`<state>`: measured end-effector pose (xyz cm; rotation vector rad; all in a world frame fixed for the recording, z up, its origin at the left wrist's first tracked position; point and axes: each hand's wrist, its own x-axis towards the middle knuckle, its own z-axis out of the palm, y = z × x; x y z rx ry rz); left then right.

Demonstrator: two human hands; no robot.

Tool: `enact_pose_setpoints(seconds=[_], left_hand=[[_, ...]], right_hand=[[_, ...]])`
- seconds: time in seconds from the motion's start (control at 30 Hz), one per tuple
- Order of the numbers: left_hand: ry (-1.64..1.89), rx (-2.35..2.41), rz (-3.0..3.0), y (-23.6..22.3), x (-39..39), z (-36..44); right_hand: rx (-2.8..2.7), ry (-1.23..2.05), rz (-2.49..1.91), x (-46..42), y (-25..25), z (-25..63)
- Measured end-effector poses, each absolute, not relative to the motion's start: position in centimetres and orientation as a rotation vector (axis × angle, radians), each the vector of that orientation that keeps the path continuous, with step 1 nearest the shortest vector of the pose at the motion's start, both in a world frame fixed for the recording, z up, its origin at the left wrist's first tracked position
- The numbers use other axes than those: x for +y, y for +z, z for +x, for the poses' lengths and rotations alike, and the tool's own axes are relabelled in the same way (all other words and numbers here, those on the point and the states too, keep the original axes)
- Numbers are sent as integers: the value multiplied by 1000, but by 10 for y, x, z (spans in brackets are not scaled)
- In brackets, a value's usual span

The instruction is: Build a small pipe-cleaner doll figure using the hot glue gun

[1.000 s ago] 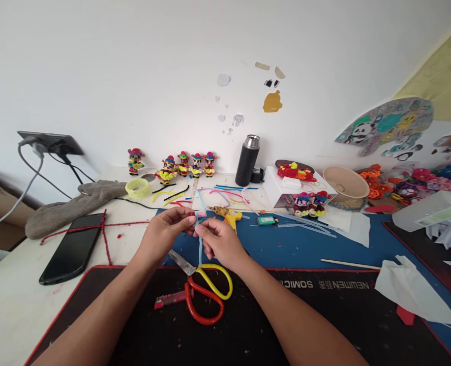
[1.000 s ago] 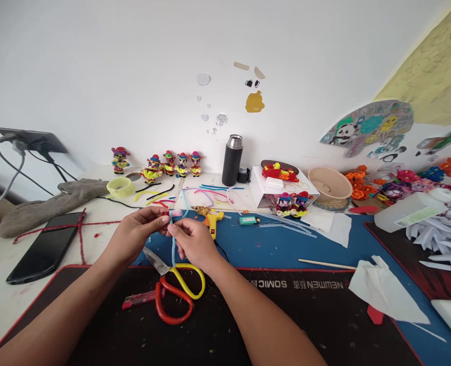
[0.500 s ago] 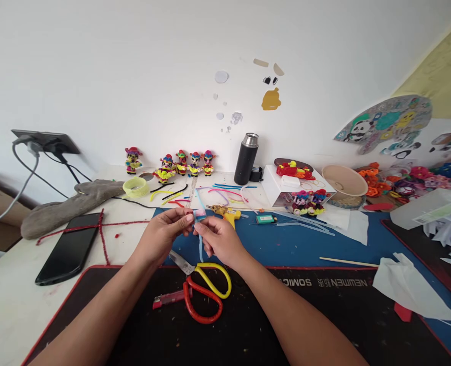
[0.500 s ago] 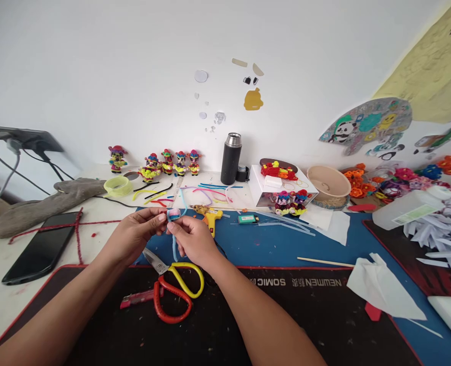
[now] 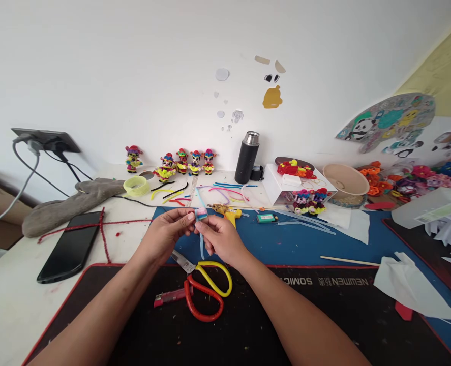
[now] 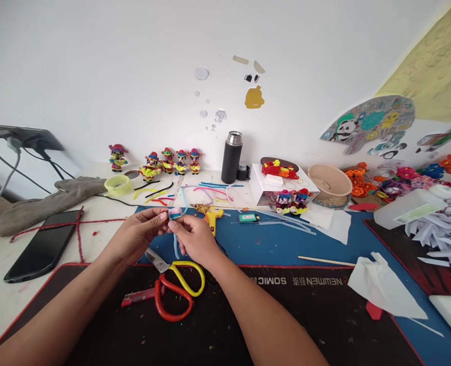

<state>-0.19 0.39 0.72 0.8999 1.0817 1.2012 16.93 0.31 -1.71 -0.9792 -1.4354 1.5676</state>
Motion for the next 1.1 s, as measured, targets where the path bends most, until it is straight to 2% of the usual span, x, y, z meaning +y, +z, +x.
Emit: enact_pose_setpoints(seconds=[1.1], left_hand=[[1009,960,842,7,1,-5]], right_hand=[[-1408,1444,-1007,4,-17,171]])
